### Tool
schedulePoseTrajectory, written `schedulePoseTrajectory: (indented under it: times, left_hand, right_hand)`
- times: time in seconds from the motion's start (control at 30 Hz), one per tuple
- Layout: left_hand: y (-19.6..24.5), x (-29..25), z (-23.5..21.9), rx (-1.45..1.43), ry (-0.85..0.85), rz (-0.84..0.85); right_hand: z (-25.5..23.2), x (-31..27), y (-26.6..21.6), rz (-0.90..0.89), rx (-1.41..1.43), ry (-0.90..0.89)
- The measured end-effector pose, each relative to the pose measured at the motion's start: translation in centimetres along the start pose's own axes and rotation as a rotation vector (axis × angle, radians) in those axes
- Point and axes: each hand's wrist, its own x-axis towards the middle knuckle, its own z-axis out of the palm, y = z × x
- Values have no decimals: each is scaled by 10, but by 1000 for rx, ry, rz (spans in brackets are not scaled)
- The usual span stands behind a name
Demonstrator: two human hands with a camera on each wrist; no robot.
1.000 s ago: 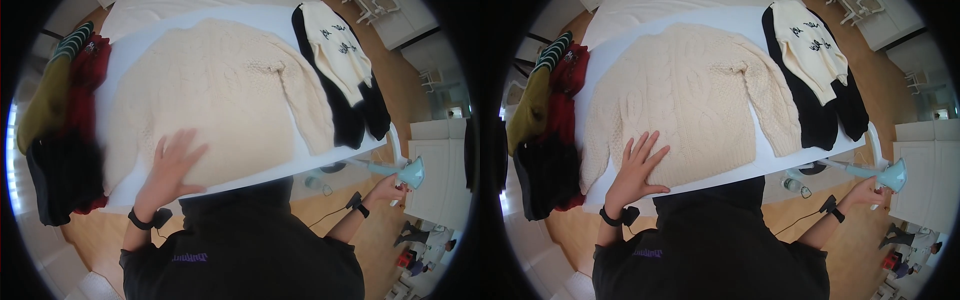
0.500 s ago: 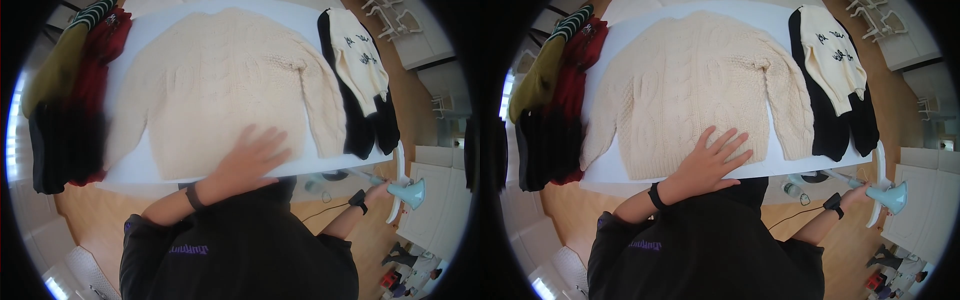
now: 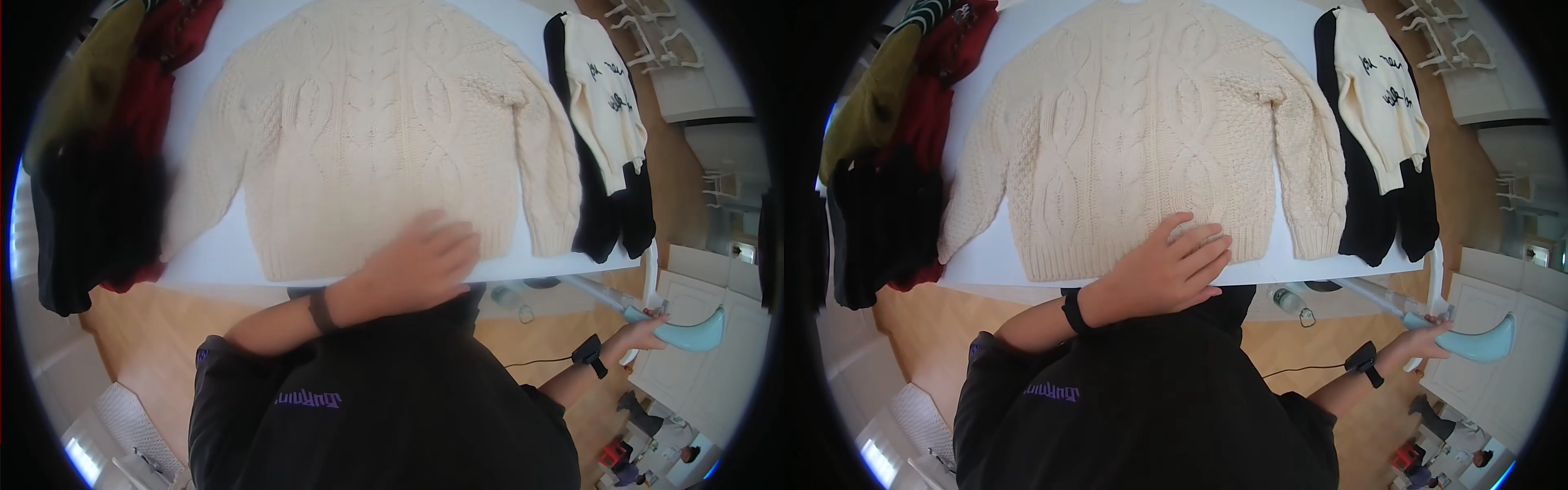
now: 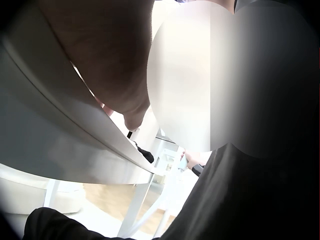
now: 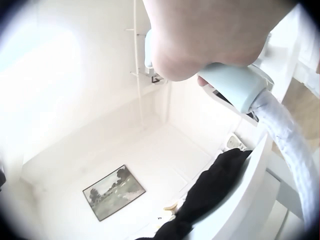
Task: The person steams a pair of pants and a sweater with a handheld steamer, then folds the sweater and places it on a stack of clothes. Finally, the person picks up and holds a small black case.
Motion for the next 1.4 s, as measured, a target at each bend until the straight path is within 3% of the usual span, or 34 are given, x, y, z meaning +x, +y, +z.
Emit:
schedulePoseTrajectory:
  times: [0.13, 0.2, 0.23, 0.3, 0.33, 0.4, 0.43, 0.5, 0.53, 0.6, 0.87, 0.97, 1.03, 1.23, 1.3, 1.4]
  left_hand:
    - [-1, -9, -9, -57, -42, -24]
    - [1, -14, -14, -55, -34, -35]
    - [2, -16, -16, -33, -33, -43]
    - [3, -17, -19, -40, -39, -42]
    - [3, -18, -20, -31, -55, -40]
    - [3, -20, -18, -1, -68, -30]
    - [3, -20, -18, 39, -86, -20]
    - [3, -20, -18, 26, -63, -3]
    - [1, -21, -19, 22, -44, 9]
    - [1, -29, -13, -18, -47, 21]
    - [5, -45, -1, -31, 116, 115]
    - [1, -47, 3, 18, 85, 164]
    - [3, -46, 7, 67, 29, 89]
    - [-1, -34, -21, -194, -88, 51]
    - [-1, -34, -19, -186, -70, 63]
    - [-2, -34, -22, -164, -73, 67]
  right_hand:
    - [-7, -34, -112, -19, 54, -123]
    - [-24, -53, -159, -43, -45, -495]
    - [-33, -67, -183, -55, -57, -497]
    - [-49, -98, -224, -39, -19, -884]
    - [-56, -110, -238, -46, -27, -882]
    - [-71, -130, -260, 107, 25, -1261]
    - [-75, -143, -267, 103, 17, -1257]
    - [-79, -165, -279, 342, -30, -1525]
    - [-81, -170, -280, 333, -32, -1524]
    - [-83, -180, -278, 402, -34, -1745]
    - [-77, -198, -288, 353, -195, -1783]
    - [-67, -204, -291, 313, -192, -1816]
    - [-57, -204, -296, 276, -197, -1810]
    - [0, -200, -322, 214, -163, -1884]
    - [24, -199, -324, 107, -130, -1881]
    - [69, -193, -331, 117, -161, -1895]
